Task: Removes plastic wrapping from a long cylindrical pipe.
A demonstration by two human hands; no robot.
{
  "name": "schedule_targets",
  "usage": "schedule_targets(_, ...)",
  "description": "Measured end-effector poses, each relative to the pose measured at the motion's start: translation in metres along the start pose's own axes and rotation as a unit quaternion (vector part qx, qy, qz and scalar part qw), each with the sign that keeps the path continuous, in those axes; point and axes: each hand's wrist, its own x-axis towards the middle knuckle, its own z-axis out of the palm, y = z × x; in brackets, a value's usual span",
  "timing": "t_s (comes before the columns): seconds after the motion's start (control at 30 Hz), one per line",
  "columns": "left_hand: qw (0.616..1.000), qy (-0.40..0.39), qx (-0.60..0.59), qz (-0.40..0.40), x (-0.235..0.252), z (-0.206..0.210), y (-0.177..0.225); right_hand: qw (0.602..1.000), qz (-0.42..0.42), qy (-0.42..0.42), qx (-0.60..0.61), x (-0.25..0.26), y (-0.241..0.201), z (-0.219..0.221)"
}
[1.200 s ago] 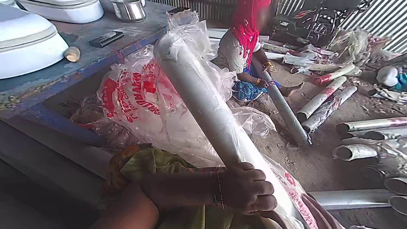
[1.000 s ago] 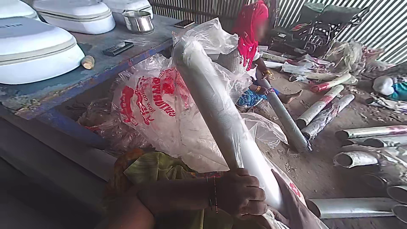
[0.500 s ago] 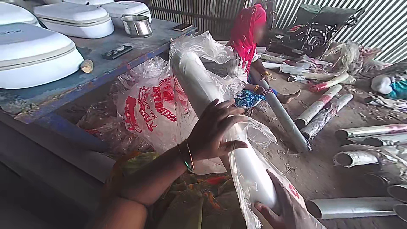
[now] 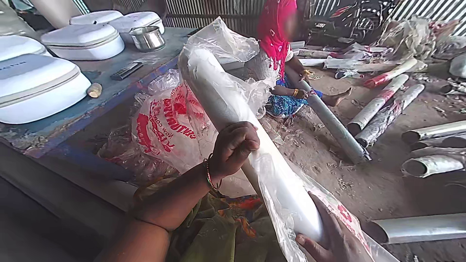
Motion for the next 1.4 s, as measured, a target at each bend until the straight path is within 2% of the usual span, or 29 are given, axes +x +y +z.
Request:
schedule_targets(0.1, 0.991, 0.033, -0.127, -0.019, -0.004, 0.003, 0.003, 1.000, 0.003, -0.015, 0.016, 0.003, 0.006, -0.003)
schedule_targets(0.27, 0.961, 0.107, -0.255, -0.022, -0.021, 0.011, 0.004, 0.998, 0.008, -0.044, 0.037, 0.008, 0.014, -0.007)
schedule_targets(0.43, 0.938, 0.088, -0.334, -0.021, -0.032, 0.000, 0.011, 0.996, -0.003, -0.065, 0.054, 0.005, 0.017, -0.010)
schedule_targets(0.53, 0.937, 0.069, -0.343, -0.016, -0.036, -0.003, 0.010, 0.996, -0.006, -0.071, 0.061, 0.005, 0.023, -0.007)
schedule_targets(0.7, 0.949, 0.089, -0.302, -0.026, -0.036, 0.001, 0.016, 0.996, -0.023, -0.028, 0.076, 0.001, 0.021, -0.002)
schedule_targets(0.8, 0.956, 0.096, -0.276, -0.039, -0.033, 0.005, 0.023, 0.994, -0.099, 0.044, 0.004, 0.005, 0.016, -0.002)
schedule_targets(0.9, 0.966, 0.076, -0.246, -0.015, -0.033, 0.012, 0.025, 0.984, -0.151, 0.096, -0.021, 0.017, -0.012, -0.006)
schedule_targets(1.0, 0.975, 0.060, -0.215, 0.014, -0.033, 0.018, 0.030, 0.981, -0.168, 0.092, -0.036, 0.032, -0.040, 0.002)
schedule_targets(1.2, 0.977, 0.040, -0.206, -0.042, -0.035, -0.005, 0.034, 0.986, -0.134, 0.092, -0.047, 0.045, -0.053, 0.009)
schedule_targets(1.3, 0.999, 0.028, -0.023, -0.038, -0.021, -0.023, 0.039, 0.983, -0.146, 0.096, -0.052, 0.045, -0.053, 0.011)
schedule_targets(1.4, 0.980, 0.024, 0.197, -0.004, 0.014, -0.042, 0.036, 0.981, -0.142, 0.112, -0.064, 0.044, -0.057, 0.014)
